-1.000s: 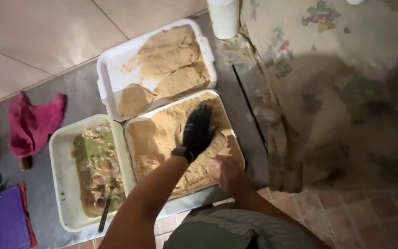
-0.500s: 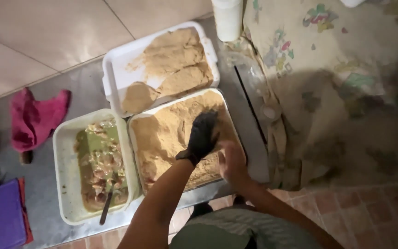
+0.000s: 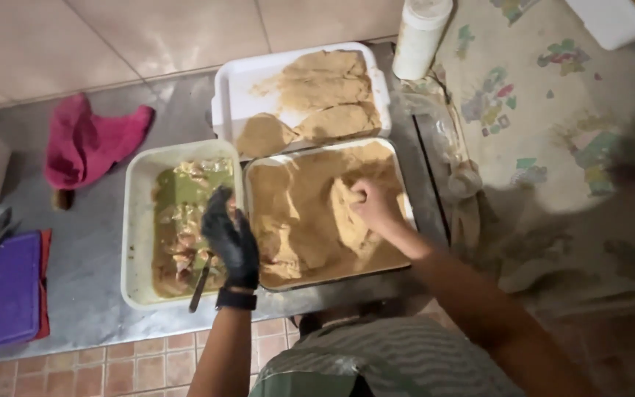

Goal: Breading marinated chicken fillets by hand and arranging them on a tray for storage or cooking.

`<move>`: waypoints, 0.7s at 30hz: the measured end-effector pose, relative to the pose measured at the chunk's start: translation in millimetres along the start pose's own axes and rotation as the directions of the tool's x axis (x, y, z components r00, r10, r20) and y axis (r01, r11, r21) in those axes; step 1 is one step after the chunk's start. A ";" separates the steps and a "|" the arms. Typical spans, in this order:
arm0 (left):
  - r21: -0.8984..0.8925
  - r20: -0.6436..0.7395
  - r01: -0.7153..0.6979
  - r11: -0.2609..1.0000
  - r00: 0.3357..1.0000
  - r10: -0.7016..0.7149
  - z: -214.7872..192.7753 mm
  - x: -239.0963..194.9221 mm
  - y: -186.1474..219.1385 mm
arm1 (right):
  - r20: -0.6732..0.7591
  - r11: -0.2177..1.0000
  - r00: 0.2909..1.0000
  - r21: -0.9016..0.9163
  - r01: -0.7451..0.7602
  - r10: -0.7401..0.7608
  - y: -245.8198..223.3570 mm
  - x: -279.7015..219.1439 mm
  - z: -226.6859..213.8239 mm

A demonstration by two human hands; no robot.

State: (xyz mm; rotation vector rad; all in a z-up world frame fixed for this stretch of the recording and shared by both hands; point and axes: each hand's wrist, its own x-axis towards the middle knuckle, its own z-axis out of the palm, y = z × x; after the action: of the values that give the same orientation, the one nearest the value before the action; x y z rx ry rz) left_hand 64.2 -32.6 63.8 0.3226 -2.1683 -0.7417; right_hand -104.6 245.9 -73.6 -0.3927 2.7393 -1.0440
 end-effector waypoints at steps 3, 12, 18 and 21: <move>0.202 -0.062 0.025 0.979 0.998 -0.013 -28.7 -6.8 -15.4 | 0.027 0.993 0.999 -0.104 0.050 -0.048 -74.1 -6.1 -45.3; 0.644 -0.076 0.188 0.742 0.980 -0.182 -38.0 -32.9 -34.7 | 0.115 0.794 0.796 -0.070 0.603 -0.594 -199.9 -101.3 -66.2; 0.654 0.004 0.134 0.744 0.983 -0.181 -40.0 -37.1 -26.0 | 0.187 0.779 0.849 -0.337 0.528 -0.495 -102.1 6.9 -11.3; 0.605 0.002 0.108 0.789 0.990 -0.138 -39.0 -35.1 -25.2 | 0.329 0.684 0.791 -0.399 0.611 -0.515 -98.9 49.3 -20.3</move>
State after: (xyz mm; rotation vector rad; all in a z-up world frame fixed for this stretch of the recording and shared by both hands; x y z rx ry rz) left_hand 116.2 -52.2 46.6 0.7898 -2.4033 -0.0886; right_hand -139.0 172.3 4.1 -1.4235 2.7132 -0.3241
